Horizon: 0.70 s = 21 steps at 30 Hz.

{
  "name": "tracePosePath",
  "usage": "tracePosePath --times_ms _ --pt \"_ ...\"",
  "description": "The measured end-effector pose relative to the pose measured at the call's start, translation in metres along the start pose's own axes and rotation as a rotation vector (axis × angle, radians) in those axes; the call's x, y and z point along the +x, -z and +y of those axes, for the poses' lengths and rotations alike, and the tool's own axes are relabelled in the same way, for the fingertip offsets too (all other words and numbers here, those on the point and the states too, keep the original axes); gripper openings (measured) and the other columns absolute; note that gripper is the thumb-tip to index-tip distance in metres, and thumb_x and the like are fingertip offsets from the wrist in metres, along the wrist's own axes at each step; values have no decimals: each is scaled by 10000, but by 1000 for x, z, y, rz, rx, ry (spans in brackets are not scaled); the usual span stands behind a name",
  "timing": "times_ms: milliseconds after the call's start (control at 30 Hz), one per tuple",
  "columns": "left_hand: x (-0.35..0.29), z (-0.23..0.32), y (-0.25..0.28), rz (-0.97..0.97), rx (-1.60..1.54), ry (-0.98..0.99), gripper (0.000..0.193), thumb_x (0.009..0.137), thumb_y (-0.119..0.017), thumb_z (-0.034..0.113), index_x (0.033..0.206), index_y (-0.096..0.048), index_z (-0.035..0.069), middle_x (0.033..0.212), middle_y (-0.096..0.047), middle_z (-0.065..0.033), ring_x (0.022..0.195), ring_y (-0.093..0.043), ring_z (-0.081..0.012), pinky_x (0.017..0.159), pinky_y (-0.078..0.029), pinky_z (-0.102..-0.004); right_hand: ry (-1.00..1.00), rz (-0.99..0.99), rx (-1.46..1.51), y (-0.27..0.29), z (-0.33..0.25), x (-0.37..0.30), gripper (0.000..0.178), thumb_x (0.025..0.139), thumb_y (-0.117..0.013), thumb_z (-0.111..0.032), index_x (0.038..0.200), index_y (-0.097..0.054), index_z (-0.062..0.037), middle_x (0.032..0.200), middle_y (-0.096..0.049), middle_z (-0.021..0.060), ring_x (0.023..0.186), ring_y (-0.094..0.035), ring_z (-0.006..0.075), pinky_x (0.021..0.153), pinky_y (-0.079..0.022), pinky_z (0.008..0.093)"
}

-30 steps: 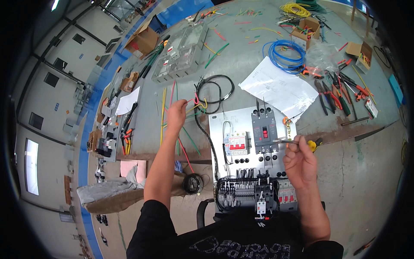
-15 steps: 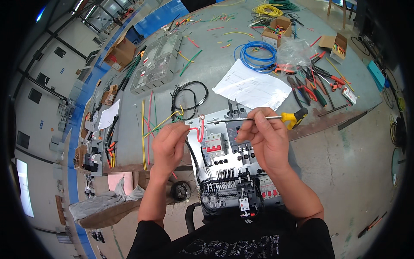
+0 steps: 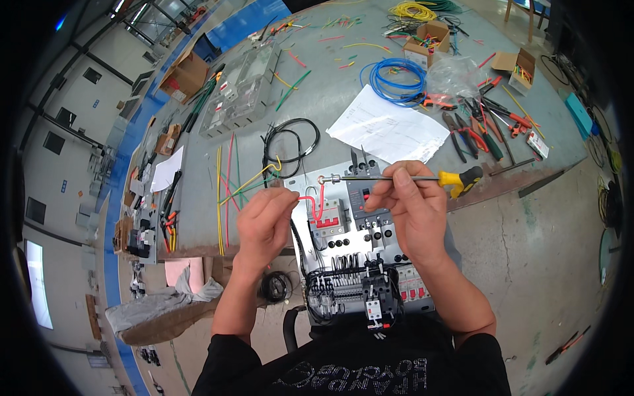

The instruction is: The person assembles an electrical control panel by stripping and inserting colored wires into terminal blocks and circuit breakers. They use pliers and a screwdriver to secure connections and organize the wiring on the panel.

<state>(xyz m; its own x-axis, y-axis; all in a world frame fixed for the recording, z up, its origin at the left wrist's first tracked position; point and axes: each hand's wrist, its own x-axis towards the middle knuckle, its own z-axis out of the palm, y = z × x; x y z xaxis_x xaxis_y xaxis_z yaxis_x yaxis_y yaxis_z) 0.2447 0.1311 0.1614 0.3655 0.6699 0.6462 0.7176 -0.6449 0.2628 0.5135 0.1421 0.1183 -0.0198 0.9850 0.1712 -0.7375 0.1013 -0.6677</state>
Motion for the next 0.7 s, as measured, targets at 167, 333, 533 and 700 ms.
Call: tracePosePath --times_ms 167,333,533,700 --pt "-2 -1 -4 -9 -7 3 203 870 -766 -79 1054 -739 3 968 -728 -135 836 -705 -302 709 -555 -376 -16 13 19 3 3 -1 233 1128 -581 -215 1153 -636 10 939 -740 131 797 -750 237 761 -643 399" --pt "-4 -5 -6 -83 31 -12 340 786 -741 -73 1109 -731 32 1043 -724 -111 945 -710 -307 795 -569 -405 -1 20 -49 6 0 -3 231 1126 -579 -200 1162 -638 21 941 -735 135 800 -744 240 769 -633 394" --pt "-6 1 -11 -136 30 -31 361 775 -737 -62 1121 -727 43 1046 -714 -105 958 -708 -310 810 -572 -413 37 -14 -283 10 -13 -8 222 1116 -595 -171 1163 -657 37 943 -726 135 820 -745 221 782 -634 357" --pt "-11 -9 -19 -134 12 -3 360 792 -737 -57 1132 -729 63 1083 -723 -101 996 -710 -305 832 -574 -404 18 -13 -223 16 -6 -4 229 1113 -612 -186 1176 -663 28 960 -733 136 835 -759 227 789 -639 349"
